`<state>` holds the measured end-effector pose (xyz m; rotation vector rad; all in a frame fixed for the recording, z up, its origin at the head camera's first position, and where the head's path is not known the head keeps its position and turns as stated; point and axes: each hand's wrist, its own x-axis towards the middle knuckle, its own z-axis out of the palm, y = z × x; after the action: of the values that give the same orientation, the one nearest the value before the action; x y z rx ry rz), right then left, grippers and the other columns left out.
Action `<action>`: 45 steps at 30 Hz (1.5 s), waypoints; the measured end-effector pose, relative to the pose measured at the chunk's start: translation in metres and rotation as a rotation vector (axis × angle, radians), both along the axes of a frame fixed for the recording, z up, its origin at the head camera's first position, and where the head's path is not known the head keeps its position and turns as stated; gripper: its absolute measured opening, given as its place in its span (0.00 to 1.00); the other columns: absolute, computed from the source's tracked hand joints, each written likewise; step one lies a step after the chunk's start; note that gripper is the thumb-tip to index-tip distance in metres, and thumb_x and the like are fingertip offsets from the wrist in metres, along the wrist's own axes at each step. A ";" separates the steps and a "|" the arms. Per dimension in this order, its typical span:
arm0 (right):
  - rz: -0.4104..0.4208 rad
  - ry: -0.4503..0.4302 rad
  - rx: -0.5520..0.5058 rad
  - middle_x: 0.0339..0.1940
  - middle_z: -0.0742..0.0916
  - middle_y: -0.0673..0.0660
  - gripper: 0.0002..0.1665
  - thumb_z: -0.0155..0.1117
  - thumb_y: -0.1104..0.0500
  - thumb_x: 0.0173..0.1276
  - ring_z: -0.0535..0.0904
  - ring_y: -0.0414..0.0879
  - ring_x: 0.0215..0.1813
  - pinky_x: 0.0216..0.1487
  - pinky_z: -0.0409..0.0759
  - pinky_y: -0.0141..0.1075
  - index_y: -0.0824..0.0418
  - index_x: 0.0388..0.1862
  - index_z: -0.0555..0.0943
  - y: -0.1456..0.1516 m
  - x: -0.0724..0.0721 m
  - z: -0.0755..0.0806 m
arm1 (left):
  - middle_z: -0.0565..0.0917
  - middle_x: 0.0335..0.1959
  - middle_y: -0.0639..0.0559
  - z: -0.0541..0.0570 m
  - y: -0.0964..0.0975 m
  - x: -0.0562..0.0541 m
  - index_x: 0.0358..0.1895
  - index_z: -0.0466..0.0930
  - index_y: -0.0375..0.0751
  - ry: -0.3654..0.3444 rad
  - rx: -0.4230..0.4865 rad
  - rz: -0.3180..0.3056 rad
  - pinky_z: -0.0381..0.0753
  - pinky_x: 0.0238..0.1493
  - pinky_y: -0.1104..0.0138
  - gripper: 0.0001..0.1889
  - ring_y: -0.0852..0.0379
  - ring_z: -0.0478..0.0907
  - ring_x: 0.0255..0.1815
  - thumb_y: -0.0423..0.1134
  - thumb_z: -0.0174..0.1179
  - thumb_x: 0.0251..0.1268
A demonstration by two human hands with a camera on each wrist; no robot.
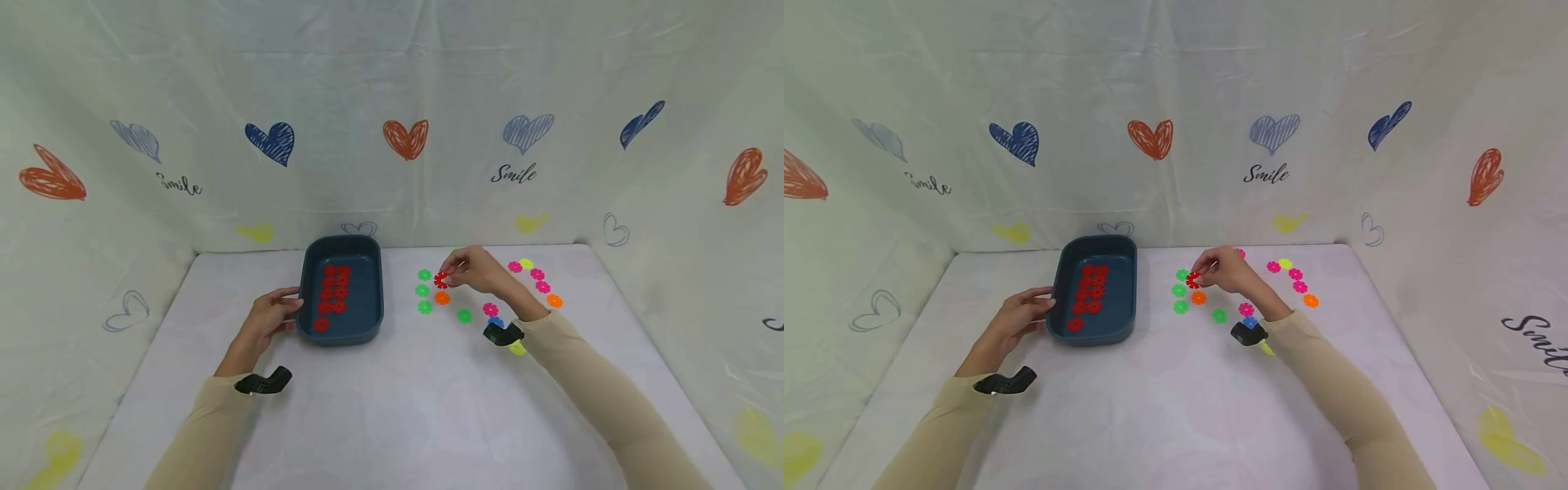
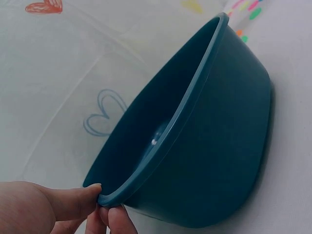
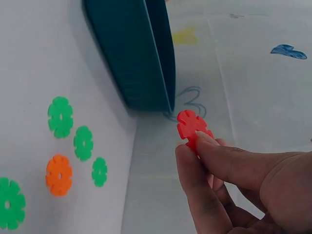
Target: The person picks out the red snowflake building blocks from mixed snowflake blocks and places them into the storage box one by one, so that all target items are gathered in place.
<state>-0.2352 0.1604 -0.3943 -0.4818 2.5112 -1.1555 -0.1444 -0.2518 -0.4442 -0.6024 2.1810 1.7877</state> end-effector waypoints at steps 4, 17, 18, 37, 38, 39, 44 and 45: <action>0.018 -0.012 -0.006 0.42 0.88 0.60 0.10 0.75 0.69 0.68 0.84 0.51 0.42 0.51 0.87 0.43 0.67 0.47 0.88 -0.017 -0.001 0.002 | 0.79 0.50 0.50 0.001 0.001 0.001 0.78 0.67 0.35 0.000 0.005 0.003 0.84 0.38 0.69 0.28 0.63 0.79 0.36 0.35 0.59 0.80; 0.113 -0.035 -0.055 0.40 0.89 0.61 0.08 0.74 0.70 0.68 0.84 0.50 0.39 0.50 0.87 0.45 0.68 0.46 0.87 -0.071 -0.009 0.002 | 0.80 0.48 0.49 0.003 0.001 0.003 0.78 0.67 0.34 0.003 0.000 0.011 0.82 0.35 0.71 0.28 0.63 0.79 0.35 0.34 0.59 0.80; 0.122 -0.032 -0.055 0.40 0.88 0.61 0.08 0.74 0.70 0.68 0.84 0.50 0.39 0.50 0.87 0.45 0.68 0.46 0.87 -0.075 -0.009 0.003 | 0.80 0.48 0.49 0.003 0.001 0.003 0.78 0.67 0.34 0.003 -0.002 0.011 0.82 0.35 0.71 0.28 0.63 0.79 0.35 0.34 0.59 0.80; 0.284 -0.015 -0.058 0.39 0.89 0.60 0.10 0.74 0.74 0.66 0.87 0.49 0.39 0.45 0.86 0.35 0.69 0.45 0.88 -0.138 -0.017 0.005 | 0.80 0.49 0.47 0.000 0.001 -0.003 0.78 0.68 0.34 0.009 -0.007 0.016 0.83 0.35 0.71 0.27 0.62 0.79 0.35 0.33 0.59 0.80; 0.290 -0.018 -0.054 0.38 0.89 0.60 0.10 0.74 0.74 0.66 0.88 0.48 0.39 0.45 0.87 0.35 0.69 0.45 0.88 -0.142 -0.017 0.005 | 0.80 0.49 0.48 0.000 0.001 -0.003 0.77 0.68 0.34 0.011 -0.006 0.017 0.83 0.35 0.71 0.27 0.62 0.79 0.35 0.33 0.59 0.80; 0.299 -0.019 -0.050 0.38 0.89 0.60 0.10 0.74 0.74 0.65 0.87 0.48 0.39 0.44 0.87 0.35 0.69 0.45 0.88 -0.145 -0.017 0.004 | 0.80 0.49 0.48 -0.001 0.001 -0.003 0.77 0.68 0.34 0.012 -0.006 0.017 0.83 0.35 0.71 0.27 0.62 0.79 0.35 0.33 0.59 0.80; 0.347 -0.022 -0.035 0.36 0.88 0.59 0.10 0.74 0.75 0.65 0.85 0.45 0.37 0.42 0.87 0.33 0.71 0.45 0.88 -0.160 -0.017 0.003 | 0.80 0.48 0.48 -0.002 0.002 -0.003 0.77 0.69 0.34 0.011 -0.007 0.022 0.83 0.36 0.70 0.27 0.62 0.79 0.36 0.33 0.59 0.80; 0.359 -0.023 -0.035 0.35 0.88 0.59 0.10 0.74 0.75 0.65 0.85 0.45 0.37 0.42 0.87 0.33 0.72 0.45 0.88 -0.162 -0.018 0.003 | 0.80 0.48 0.48 -0.001 0.002 -0.003 0.77 0.69 0.34 0.010 -0.008 0.024 0.83 0.36 0.70 0.27 0.62 0.79 0.36 0.33 0.59 0.80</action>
<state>-0.2528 -0.0015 -0.3911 -0.8802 2.2639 -1.0561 -0.1475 -0.2494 -0.4455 -0.6253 2.1969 1.7985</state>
